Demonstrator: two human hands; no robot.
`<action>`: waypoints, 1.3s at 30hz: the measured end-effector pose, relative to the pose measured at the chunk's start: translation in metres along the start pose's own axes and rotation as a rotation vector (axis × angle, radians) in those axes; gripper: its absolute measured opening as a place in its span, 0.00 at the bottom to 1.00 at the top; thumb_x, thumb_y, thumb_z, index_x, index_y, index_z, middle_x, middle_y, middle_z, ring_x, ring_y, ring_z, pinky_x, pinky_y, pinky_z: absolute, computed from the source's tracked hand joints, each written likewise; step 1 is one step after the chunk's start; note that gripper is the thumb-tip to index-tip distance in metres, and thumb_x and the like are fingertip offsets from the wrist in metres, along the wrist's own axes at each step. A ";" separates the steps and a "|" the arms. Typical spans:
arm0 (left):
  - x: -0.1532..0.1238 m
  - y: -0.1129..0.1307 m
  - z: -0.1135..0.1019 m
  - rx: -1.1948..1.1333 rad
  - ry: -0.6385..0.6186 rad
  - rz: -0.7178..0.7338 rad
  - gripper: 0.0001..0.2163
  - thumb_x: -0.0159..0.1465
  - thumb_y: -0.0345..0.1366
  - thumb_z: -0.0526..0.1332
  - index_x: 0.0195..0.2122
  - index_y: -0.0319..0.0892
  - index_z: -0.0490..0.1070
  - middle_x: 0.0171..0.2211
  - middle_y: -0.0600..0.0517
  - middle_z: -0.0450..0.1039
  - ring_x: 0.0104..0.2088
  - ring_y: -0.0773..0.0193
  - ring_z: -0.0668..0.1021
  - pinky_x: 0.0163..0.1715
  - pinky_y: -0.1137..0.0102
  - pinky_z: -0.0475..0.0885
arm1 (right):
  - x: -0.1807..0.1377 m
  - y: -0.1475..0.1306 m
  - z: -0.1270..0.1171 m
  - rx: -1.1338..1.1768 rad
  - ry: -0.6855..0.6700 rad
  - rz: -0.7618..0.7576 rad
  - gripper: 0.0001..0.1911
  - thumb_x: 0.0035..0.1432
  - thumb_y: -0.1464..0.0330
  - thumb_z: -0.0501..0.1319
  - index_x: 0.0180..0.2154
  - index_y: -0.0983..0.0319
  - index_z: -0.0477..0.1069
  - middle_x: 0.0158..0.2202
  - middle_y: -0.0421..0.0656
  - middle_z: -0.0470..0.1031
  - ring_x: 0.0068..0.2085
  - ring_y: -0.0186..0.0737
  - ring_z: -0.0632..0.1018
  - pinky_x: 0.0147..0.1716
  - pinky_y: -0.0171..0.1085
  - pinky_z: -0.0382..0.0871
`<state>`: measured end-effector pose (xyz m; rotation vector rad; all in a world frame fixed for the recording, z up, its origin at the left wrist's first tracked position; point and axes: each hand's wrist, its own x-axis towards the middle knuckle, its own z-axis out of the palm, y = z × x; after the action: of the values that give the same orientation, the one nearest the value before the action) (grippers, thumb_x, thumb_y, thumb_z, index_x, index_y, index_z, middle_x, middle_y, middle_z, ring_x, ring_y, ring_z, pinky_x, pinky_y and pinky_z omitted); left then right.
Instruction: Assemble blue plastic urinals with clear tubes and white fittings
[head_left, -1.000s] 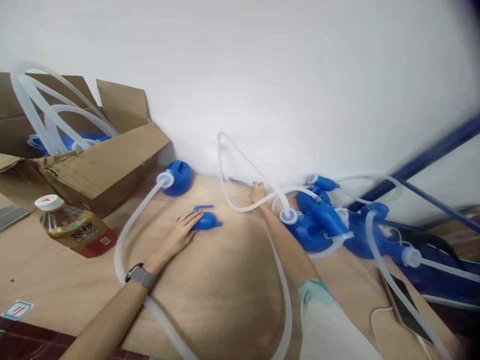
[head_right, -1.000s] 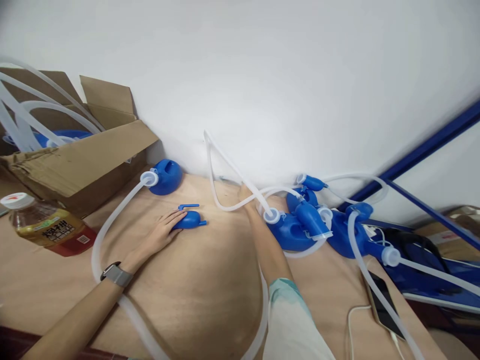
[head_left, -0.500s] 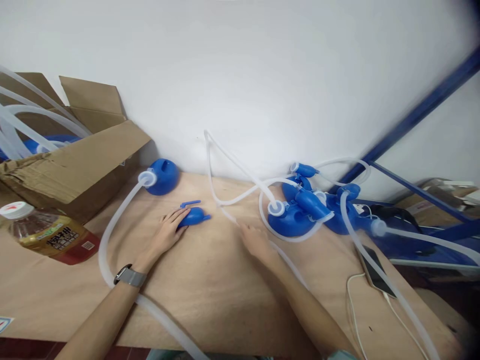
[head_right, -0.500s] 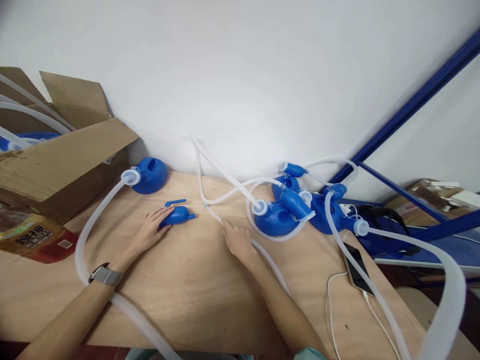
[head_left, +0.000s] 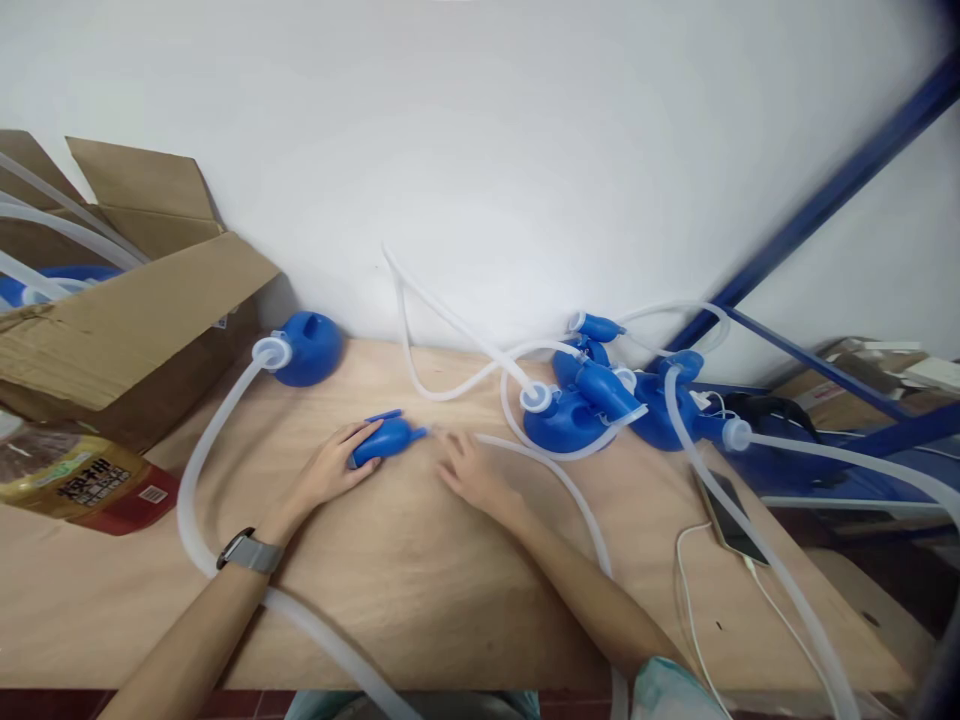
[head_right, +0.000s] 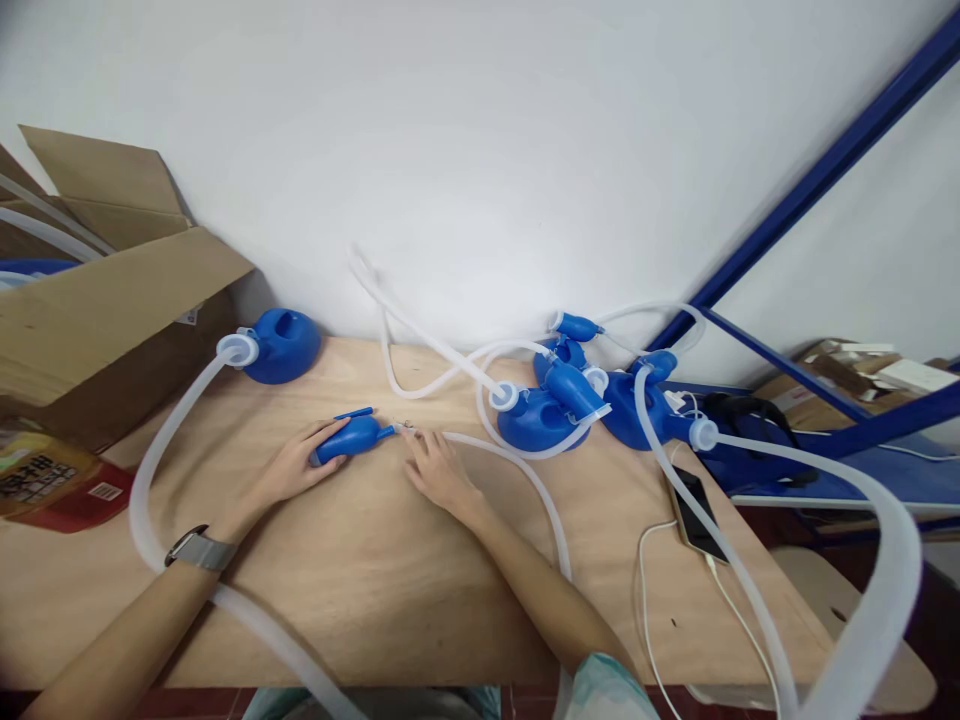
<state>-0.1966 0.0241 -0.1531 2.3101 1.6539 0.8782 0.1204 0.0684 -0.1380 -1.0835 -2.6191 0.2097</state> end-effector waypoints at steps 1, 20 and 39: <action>0.001 0.002 0.001 -0.004 -0.004 0.003 0.30 0.70 0.50 0.61 0.70 0.45 0.65 0.66 0.41 0.71 0.63 0.46 0.76 0.63 0.53 0.73 | 0.005 0.001 0.002 -0.015 0.045 0.057 0.31 0.74 0.63 0.55 0.73 0.64 0.59 0.67 0.59 0.68 0.67 0.58 0.69 0.68 0.56 0.64; 0.063 0.069 -0.068 -0.071 0.173 0.251 0.24 0.70 0.43 0.65 0.68 0.51 0.69 0.58 0.46 0.70 0.57 0.52 0.78 0.59 0.59 0.76 | 0.016 0.030 -0.083 0.104 0.282 -0.002 0.21 0.76 0.55 0.57 0.35 0.58 0.81 0.36 0.42 0.78 0.42 0.41 0.76 0.56 0.45 0.60; 0.075 0.131 -0.119 0.122 0.151 0.476 0.26 0.72 0.36 0.61 0.70 0.64 0.66 0.60 0.48 0.69 0.58 0.50 0.77 0.52 0.58 0.81 | -0.011 0.013 -0.148 -0.020 0.514 -0.064 0.22 0.77 0.66 0.51 0.28 0.60 0.71 0.25 0.41 0.74 0.28 0.37 0.71 0.32 0.38 0.59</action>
<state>-0.1395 0.0203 0.0304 2.8482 1.2485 1.0861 0.1848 0.0728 -0.0040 -0.9106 -2.1899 -0.0994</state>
